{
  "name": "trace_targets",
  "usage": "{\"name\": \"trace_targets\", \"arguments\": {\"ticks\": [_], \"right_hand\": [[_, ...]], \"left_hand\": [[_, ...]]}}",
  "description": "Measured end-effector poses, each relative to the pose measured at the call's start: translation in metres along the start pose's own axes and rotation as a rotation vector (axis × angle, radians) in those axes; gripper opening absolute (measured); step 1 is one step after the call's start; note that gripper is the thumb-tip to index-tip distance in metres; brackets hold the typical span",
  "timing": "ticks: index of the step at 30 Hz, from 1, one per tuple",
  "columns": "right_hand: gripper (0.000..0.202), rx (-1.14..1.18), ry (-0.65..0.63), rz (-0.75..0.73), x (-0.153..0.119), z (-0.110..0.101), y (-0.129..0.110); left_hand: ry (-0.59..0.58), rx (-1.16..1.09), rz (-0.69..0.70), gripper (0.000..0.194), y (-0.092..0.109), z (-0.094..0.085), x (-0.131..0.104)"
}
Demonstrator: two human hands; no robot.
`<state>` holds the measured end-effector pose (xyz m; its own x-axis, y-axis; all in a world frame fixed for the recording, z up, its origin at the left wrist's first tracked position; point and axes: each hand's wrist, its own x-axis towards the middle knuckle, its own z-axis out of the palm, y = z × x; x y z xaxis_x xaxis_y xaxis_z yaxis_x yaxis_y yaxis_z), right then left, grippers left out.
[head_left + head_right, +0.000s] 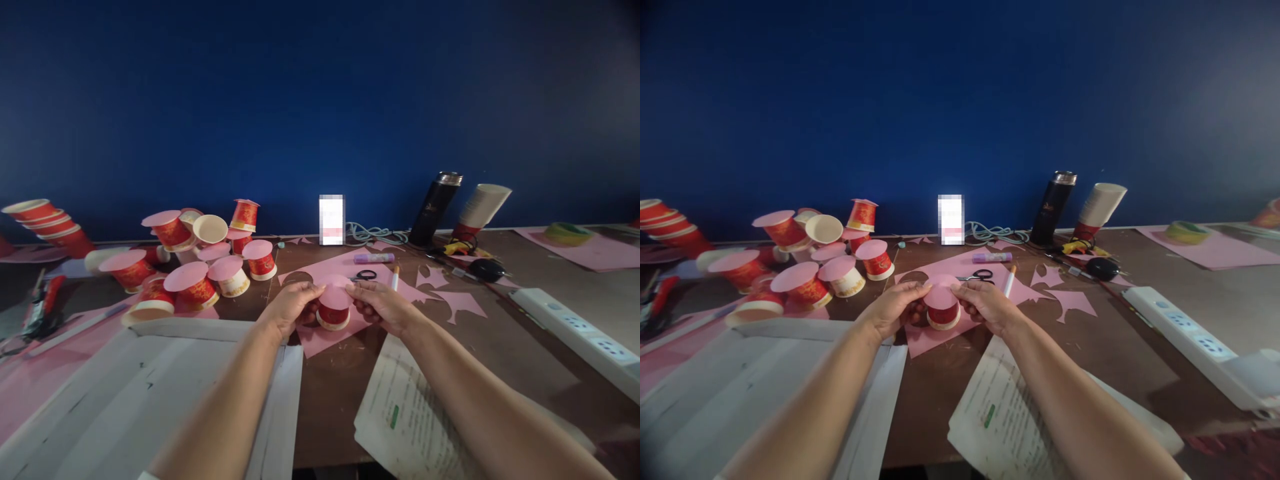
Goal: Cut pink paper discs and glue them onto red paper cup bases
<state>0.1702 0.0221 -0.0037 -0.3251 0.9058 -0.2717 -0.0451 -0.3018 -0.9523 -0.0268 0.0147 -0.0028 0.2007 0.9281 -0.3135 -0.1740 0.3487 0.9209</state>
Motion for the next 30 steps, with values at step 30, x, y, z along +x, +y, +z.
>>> {"name": "trace_targets", "arguments": {"ticks": [30], "right_hand": [[0.043, -1.213, 0.377, -0.862, -0.011, 0.007, 0.004]], "left_hand": [[0.412, 0.683, 0.739, 0.028, 0.001, 0.002, -0.004]]}}
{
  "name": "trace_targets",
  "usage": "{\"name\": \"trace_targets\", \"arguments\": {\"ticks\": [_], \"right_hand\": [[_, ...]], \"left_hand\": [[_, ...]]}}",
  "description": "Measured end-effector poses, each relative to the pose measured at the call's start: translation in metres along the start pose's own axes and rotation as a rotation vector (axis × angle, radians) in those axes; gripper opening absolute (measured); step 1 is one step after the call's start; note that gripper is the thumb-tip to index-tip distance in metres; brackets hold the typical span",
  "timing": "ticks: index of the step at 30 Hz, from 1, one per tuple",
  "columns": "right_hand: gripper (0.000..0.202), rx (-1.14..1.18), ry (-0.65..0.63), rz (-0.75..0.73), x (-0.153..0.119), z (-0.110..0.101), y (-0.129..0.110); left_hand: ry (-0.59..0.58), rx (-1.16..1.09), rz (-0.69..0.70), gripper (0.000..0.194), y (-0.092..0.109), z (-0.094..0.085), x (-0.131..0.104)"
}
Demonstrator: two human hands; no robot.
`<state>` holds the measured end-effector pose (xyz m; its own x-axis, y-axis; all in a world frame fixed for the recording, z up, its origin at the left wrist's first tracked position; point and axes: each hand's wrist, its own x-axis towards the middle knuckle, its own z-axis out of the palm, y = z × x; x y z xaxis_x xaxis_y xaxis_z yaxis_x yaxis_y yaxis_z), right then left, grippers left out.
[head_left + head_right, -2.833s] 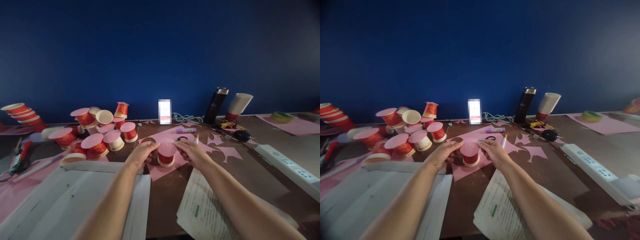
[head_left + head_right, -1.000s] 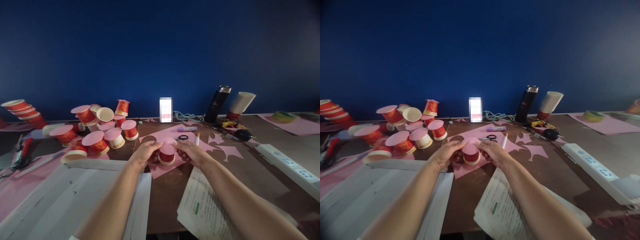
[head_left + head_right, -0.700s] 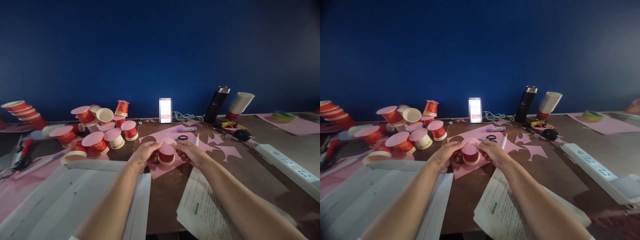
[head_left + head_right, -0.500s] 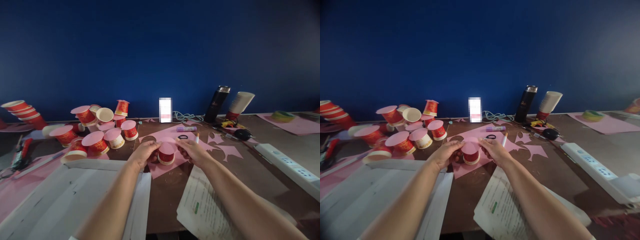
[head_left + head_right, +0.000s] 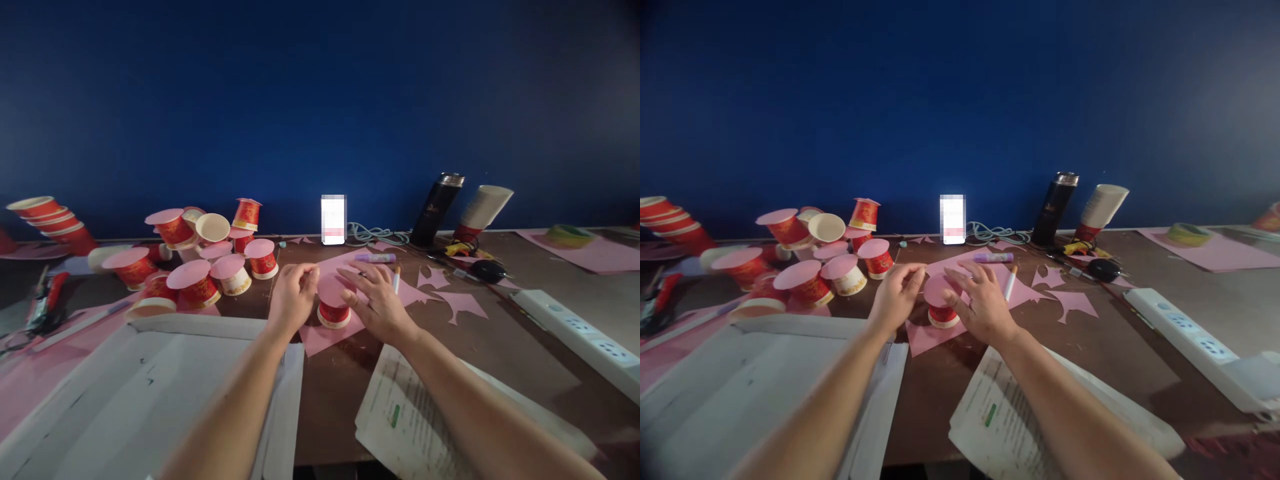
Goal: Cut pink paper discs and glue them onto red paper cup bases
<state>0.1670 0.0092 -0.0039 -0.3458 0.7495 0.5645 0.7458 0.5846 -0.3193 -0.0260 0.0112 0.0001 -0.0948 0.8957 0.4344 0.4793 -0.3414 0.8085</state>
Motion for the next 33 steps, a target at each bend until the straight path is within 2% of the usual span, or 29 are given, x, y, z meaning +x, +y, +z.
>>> {"name": "trace_targets", "arguments": {"ticks": [3, 7, 14, 33], "right_hand": [[0.044, -0.081, -0.043, -0.034, 0.000, -0.002, -0.003], [0.046, -0.098, -0.064, -0.047, 0.000, -0.004, -0.005], [0.046, -0.093, -0.075, -0.028, 0.000, -0.003, -0.005], [0.045, -0.017, -0.050, 0.023, -0.001, 0.003, -0.006]], "left_hand": [[-0.040, 0.216, 0.246, 0.028, 0.006, 0.001, -0.004], [-0.115, 0.378, 0.343, 0.029, 0.012, 0.003, -0.009], [-0.117, 0.441, 0.400, 0.025, 0.012, 0.002, -0.009], [-0.110, 0.383, 0.375, 0.028, 0.011, 0.003, -0.009]]}}
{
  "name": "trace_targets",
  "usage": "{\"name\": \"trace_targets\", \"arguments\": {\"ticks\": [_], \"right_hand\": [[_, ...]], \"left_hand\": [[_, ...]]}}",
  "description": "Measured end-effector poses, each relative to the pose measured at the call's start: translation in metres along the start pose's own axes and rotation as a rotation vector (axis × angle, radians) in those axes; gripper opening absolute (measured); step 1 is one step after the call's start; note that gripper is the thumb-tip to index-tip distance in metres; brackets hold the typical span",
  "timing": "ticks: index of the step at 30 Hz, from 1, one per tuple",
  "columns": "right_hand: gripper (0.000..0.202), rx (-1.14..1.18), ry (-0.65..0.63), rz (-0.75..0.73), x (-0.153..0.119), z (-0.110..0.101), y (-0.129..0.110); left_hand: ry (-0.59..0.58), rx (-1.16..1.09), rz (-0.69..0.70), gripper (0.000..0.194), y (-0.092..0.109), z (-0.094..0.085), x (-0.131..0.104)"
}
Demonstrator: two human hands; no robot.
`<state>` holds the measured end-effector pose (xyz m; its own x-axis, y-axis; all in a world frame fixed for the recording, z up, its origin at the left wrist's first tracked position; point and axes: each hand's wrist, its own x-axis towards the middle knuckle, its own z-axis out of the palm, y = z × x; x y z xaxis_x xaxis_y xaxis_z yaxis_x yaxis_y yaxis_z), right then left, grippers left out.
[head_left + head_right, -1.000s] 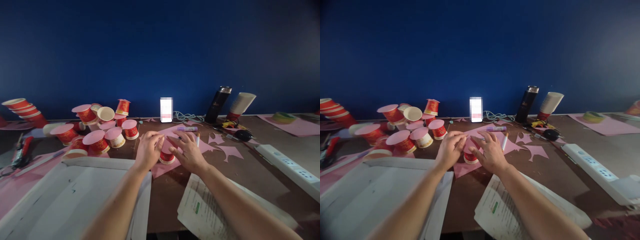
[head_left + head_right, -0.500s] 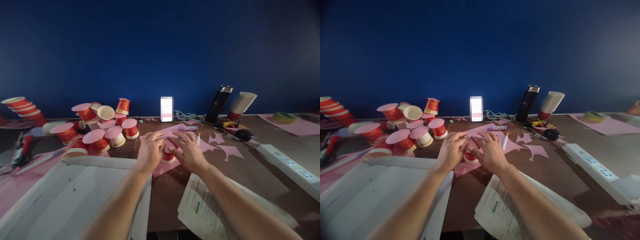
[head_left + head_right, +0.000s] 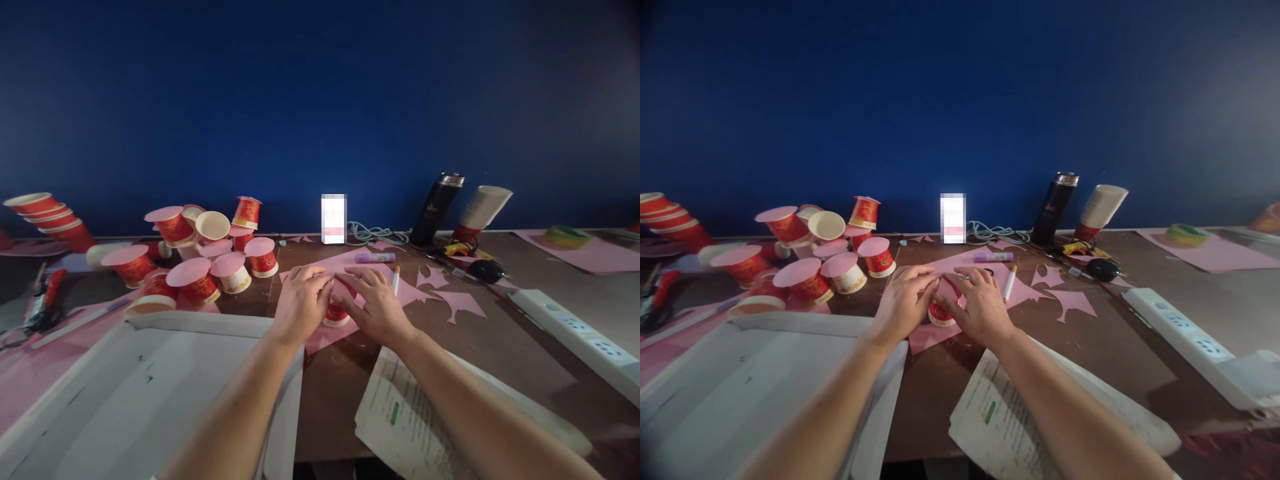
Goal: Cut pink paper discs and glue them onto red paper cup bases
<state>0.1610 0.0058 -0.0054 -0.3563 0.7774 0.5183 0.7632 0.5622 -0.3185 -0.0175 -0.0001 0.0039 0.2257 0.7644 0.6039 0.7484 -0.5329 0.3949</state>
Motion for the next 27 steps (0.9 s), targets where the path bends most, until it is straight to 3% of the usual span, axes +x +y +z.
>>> {"name": "trace_targets", "arguments": {"ticks": [21, 27], "right_hand": [[0.041, 0.094, 0.009, 0.046, 0.0005, 0.0021, -0.0017], [0.047, 0.137, 0.044, 0.057, -0.0003, 0.0033, -0.0006]], "left_hand": [[0.043, 0.012, 0.030, 0.024, -0.0063, 0.0042, -0.0016], [0.041, 0.044, 0.026, 0.031, -0.0063, 0.0043, -0.0012]]}}
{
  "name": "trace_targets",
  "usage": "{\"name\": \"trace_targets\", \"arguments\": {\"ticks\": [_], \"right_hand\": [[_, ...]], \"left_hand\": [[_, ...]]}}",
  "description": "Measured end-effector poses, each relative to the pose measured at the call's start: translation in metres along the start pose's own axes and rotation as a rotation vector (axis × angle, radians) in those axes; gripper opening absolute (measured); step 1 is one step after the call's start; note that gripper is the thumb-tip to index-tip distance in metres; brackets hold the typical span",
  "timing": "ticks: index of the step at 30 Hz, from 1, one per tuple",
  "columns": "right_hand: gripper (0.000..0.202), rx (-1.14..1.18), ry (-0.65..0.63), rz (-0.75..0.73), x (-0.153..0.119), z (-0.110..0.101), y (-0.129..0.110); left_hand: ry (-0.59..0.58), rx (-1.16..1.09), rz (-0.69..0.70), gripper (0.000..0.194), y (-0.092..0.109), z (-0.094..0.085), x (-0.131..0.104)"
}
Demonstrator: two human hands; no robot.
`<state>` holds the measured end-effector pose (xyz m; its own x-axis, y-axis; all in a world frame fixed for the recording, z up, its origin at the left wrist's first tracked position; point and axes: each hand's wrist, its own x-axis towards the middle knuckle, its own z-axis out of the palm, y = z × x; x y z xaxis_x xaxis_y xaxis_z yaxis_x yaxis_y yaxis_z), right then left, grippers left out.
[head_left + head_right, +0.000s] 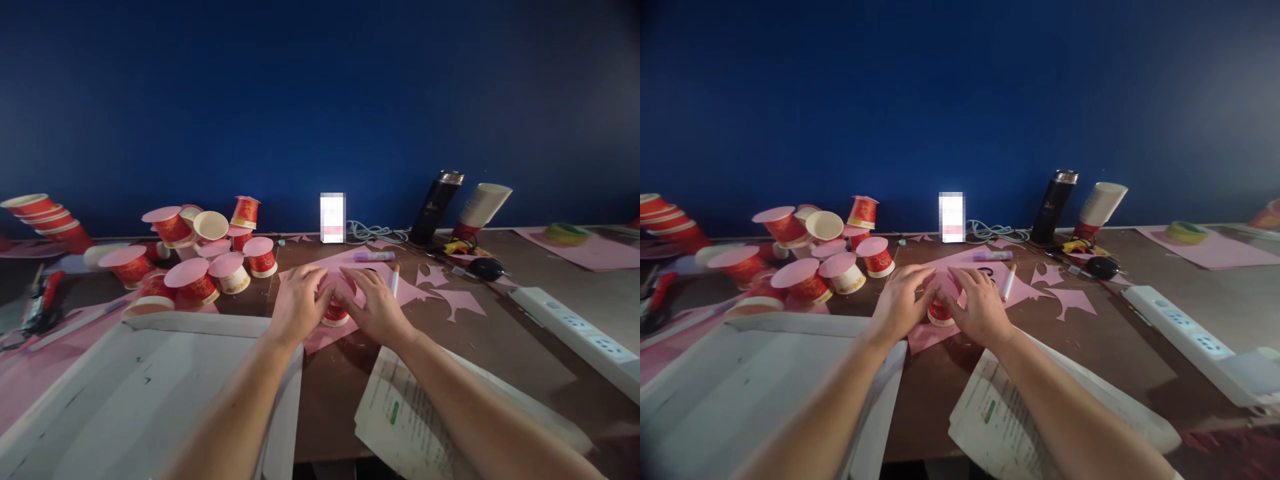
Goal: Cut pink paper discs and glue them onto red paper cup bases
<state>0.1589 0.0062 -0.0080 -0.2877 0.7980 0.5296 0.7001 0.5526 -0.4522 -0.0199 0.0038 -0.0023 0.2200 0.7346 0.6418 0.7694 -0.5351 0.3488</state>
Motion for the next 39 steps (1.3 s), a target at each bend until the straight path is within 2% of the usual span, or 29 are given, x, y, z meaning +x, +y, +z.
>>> {"name": "trace_targets", "arguments": {"ticks": [6, 10, 22, 27, 31, 39], "right_hand": [[0.051, 0.127, 0.078, 0.155, 0.000, 0.007, 0.008], [0.049, 0.153, 0.047, 0.231, 0.001, 0.010, 0.010], [0.045, 0.248, 0.001, 0.328, 0.003, 0.012, 0.011], [0.043, 0.343, 0.073, 0.335, 0.006, 0.011, 0.010], [0.042, 0.368, 0.069, 0.384, 0.010, 0.010, 0.005], [0.036, 0.362, 0.069, 0.420, 0.011, 0.015, 0.009]], "left_hand": [[0.048, 0.027, -0.038, 0.034, -0.001, 0.006, -0.001], [0.078, 0.003, -0.058, 0.031, -0.001, 0.009, -0.001], [0.072, -0.108, -0.136, 0.028, -0.003, 0.013, -0.002], [0.117, -0.290, -0.297, 0.027, -0.010, 0.020, -0.002], [0.130, -0.351, -0.399, 0.028, -0.016, 0.026, -0.002], [0.104, -0.369, -0.395, 0.023, -0.015, 0.025, -0.001]]}}
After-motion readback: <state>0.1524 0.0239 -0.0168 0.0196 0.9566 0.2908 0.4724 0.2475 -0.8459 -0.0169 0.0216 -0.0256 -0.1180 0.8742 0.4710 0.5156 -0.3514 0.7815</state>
